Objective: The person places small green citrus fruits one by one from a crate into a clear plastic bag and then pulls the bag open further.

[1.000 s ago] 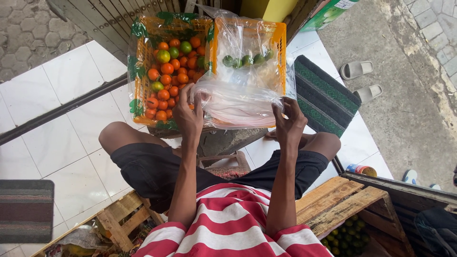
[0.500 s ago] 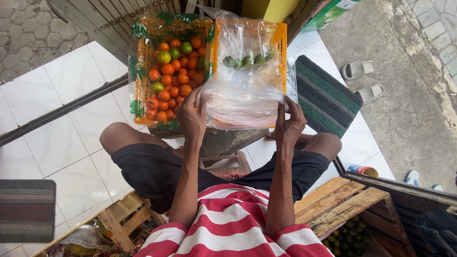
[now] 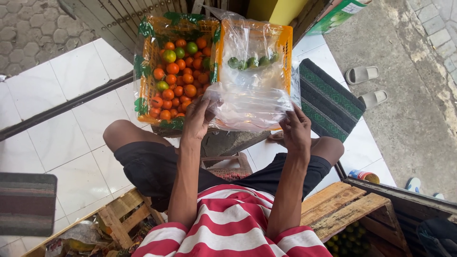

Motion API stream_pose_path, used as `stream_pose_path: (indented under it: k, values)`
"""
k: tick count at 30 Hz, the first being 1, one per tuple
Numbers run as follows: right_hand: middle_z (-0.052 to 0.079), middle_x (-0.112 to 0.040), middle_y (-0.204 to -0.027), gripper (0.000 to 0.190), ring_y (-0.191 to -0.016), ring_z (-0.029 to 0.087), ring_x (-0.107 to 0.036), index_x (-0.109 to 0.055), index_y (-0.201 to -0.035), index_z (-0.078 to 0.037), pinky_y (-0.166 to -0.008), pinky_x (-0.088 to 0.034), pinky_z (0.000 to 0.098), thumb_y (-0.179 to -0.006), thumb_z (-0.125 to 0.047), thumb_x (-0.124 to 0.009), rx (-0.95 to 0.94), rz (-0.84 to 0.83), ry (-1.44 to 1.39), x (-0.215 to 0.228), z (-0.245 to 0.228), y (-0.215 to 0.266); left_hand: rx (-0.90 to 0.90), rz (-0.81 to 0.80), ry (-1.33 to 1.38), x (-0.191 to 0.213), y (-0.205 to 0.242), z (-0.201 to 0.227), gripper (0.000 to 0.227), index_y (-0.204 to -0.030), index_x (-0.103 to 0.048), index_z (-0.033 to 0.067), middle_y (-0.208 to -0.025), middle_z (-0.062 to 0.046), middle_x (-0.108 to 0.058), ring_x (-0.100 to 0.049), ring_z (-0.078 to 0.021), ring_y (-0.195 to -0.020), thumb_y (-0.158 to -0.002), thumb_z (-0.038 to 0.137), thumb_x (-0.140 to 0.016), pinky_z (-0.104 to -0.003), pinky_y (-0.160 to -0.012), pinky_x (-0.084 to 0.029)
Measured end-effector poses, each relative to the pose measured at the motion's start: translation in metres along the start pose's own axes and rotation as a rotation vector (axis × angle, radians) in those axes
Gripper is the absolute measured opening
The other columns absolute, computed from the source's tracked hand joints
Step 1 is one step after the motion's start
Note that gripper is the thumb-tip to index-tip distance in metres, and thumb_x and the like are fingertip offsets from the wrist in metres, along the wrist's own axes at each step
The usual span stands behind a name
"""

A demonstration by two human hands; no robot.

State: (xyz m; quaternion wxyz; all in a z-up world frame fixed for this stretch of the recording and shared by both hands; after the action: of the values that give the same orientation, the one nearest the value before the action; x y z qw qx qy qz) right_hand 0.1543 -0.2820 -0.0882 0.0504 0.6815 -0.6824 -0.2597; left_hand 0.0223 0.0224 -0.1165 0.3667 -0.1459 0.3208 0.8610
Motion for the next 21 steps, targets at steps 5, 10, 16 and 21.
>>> stream_pose_path:
  k: [5, 10, 16, 21]
  values:
    - [0.014, -0.073, -0.087, 0.03, -0.071, 0.022, -0.078, -0.067, -0.124, 0.003, -0.066, -0.07, 0.0374, -0.095, 0.004, -0.063, -0.237, -0.165, -0.229, 0.005, 0.001, 0.0, 0.197, -0.046, 0.229, 0.003, -0.004, 0.006, 0.01, -0.102, -0.07, 0.0027, -0.09, -0.018, -0.077, -0.078, -0.0274, -0.084, -0.099, 0.011, -0.065, -0.035, -0.064, -0.068]
    - [0.01, -0.072, -0.075, 0.006, -0.077, 0.021, -0.078, -0.07, -0.094, -0.003, -0.077, -0.067, 0.0486, -0.094, -0.006, -0.064, -0.393, -0.308, -0.292, -0.011, -0.016, 0.018, 0.374, -0.083, 0.428, 0.029, -0.016, -0.015, 0.016, -0.096, -0.071, 0.0052, -0.084, -0.013, -0.075, -0.077, -0.0222, -0.074, -0.094, 0.021, -0.075, -0.034, -0.063, -0.068]
    - [0.012, -0.078, -0.082, 0.015, -0.08, 0.025, -0.079, -0.072, -0.086, -0.007, -0.09, -0.062, 0.0556, -0.086, -0.018, -0.062, -0.455, -0.339, -0.252, -0.027, -0.035, 0.015, 0.4, -0.06, 0.348, -0.031, 0.02, 0.047, 0.02, -0.073, -0.062, 0.01, -0.06, 0.001, -0.056, -0.059, -0.009, -0.051, -0.088, 0.018, -0.073, -0.02, -0.048, -0.054]
    - [0.014, -0.078, -0.085, 0.022, -0.08, 0.027, -0.079, -0.07, -0.091, -0.006, -0.089, -0.064, 0.055, -0.082, -0.022, -0.058, -0.486, -0.349, -0.237, -0.035, -0.041, 0.012, 0.31, -0.086, 0.267, -0.083, 0.059, 0.102, 0.029, -0.064, -0.057, 0.0102, -0.047, 0.003, -0.041, -0.046, -0.0057, -0.041, -0.084, 0.018, -0.075, -0.015, -0.041, -0.042]
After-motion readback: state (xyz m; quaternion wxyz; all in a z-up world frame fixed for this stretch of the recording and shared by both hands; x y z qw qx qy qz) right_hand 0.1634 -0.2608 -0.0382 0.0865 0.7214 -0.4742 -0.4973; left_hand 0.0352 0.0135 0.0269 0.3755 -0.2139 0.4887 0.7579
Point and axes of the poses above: each hand's wrist, its own y-axis away from the middle knuckle, its own x-axis out of the back of the hand, z = x × y, the point moved 3 cm from there along -y, towards the middle knuckle
